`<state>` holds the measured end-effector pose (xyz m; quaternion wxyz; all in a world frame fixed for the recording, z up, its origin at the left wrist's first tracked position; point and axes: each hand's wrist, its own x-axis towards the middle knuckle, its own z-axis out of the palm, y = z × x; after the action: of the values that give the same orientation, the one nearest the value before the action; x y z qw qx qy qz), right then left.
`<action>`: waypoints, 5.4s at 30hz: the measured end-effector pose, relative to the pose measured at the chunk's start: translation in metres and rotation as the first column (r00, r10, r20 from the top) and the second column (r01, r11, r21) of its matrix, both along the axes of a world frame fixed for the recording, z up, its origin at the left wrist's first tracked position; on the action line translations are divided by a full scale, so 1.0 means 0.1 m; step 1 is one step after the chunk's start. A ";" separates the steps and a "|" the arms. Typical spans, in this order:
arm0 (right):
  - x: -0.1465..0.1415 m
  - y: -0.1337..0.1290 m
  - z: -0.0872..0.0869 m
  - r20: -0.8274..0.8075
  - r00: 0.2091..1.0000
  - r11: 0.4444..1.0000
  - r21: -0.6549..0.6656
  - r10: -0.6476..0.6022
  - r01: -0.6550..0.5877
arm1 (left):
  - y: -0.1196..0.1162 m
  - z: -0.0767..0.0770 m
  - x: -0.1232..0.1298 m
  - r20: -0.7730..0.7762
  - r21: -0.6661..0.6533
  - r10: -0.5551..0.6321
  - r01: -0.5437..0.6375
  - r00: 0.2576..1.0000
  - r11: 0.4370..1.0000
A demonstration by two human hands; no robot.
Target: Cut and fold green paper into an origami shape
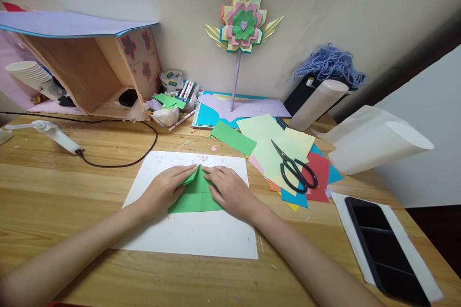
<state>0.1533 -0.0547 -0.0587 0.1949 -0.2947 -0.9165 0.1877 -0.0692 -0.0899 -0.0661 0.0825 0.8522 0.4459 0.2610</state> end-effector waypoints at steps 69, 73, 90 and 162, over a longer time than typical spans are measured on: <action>-0.17 -0.01 -0.04 0.058 0.993 0.990 0.104 -0.105 0.099 | -0.17 0.19 0.14 -0.306 0.279 0.358 -0.277 0.882 0.920; -0.17 -0.03 -0.05 0.071 0.991 0.989 0.102 -0.112 0.104 | -0.06 0.12 0.12 -0.180 -0.003 0.340 -0.346 0.923 0.938; -0.14 0.00 -0.06 0.016 0.985 0.985 -0.003 -0.174 0.174 | -0.02 0.09 0.10 -0.005 -0.246 0.329 -0.320 0.944 0.915; -0.10 -0.06 -0.09 0.047 0.909 0.907 0.101 -0.414 0.408 | -0.01 0.09 0.13 -0.055 -0.197 0.320 -0.324 0.946 0.925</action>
<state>0.1430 -0.0611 -0.0674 0.2120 -0.4783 -0.8473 0.0916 -0.0566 -0.0905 -0.0571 0.1205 0.7573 0.6049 0.2146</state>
